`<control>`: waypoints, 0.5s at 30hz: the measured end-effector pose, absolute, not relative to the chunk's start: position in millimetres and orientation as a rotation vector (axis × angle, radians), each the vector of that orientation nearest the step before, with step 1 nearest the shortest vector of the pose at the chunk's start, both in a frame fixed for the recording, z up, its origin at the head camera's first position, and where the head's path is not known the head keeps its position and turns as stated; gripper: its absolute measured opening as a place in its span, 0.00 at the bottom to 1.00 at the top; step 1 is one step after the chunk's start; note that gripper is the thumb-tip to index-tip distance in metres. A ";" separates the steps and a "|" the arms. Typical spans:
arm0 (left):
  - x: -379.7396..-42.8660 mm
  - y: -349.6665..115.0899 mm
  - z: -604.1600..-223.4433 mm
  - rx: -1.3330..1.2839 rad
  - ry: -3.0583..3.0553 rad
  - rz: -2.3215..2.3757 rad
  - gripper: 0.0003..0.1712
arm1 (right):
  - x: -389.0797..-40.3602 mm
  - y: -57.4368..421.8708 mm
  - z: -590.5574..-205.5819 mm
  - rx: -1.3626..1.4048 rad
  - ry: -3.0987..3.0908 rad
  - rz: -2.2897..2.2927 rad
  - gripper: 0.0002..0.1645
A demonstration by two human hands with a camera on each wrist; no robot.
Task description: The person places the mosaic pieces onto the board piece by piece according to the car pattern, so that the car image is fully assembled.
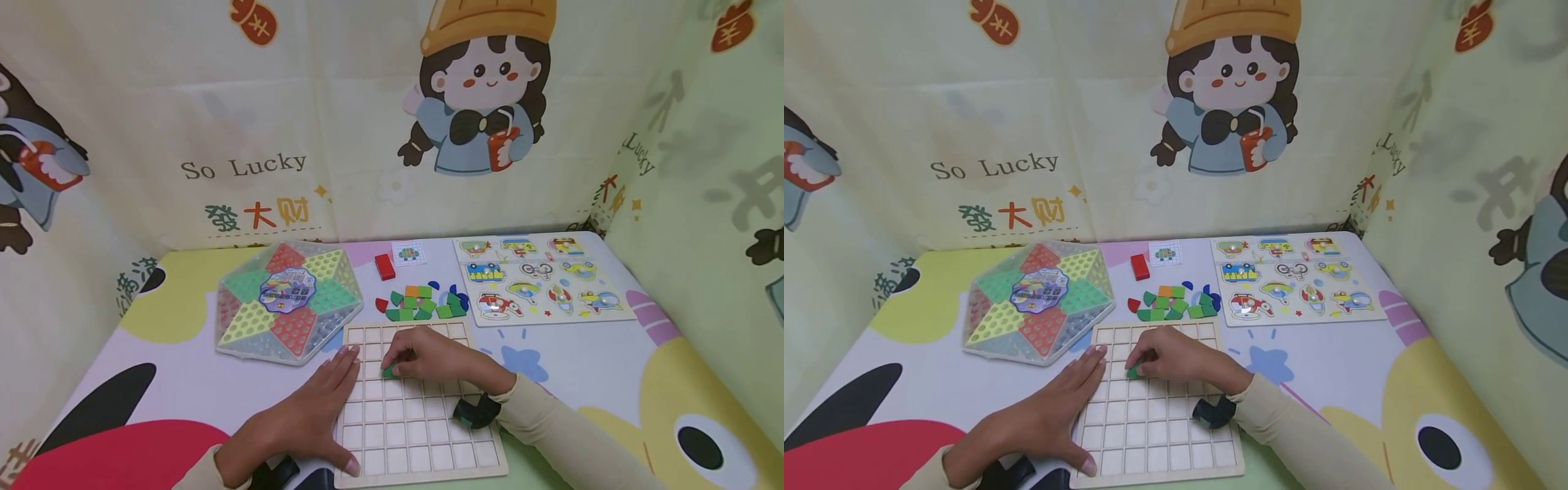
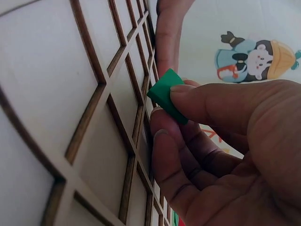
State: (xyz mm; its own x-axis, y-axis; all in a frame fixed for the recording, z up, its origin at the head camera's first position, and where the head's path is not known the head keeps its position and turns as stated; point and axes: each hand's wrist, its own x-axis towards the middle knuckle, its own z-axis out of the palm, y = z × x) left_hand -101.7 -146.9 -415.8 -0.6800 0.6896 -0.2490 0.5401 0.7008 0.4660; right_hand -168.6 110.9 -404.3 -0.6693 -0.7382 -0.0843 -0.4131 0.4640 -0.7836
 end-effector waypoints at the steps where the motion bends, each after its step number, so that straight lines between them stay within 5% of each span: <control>1: -101.8 -146.9 -416.0 0.955 2.504 0.501 0.78 | -168.6 110.9 -404.0 -0.960 2.303 -1.065 0.11; 15: -102.3 -147.3 -416.6 0.961 2.504 0.504 0.78 | -170.6 110.4 -406.4 -0.948 2.341 -1.042 0.11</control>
State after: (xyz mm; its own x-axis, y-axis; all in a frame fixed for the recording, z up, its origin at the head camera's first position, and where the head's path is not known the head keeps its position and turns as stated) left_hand -102.3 -147.3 -416.6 -0.6788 0.6929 -0.2432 0.5448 0.6972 0.4659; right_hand -170.6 110.4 -406.4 -0.6864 -0.7220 -0.0872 -0.4181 0.4899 -0.7649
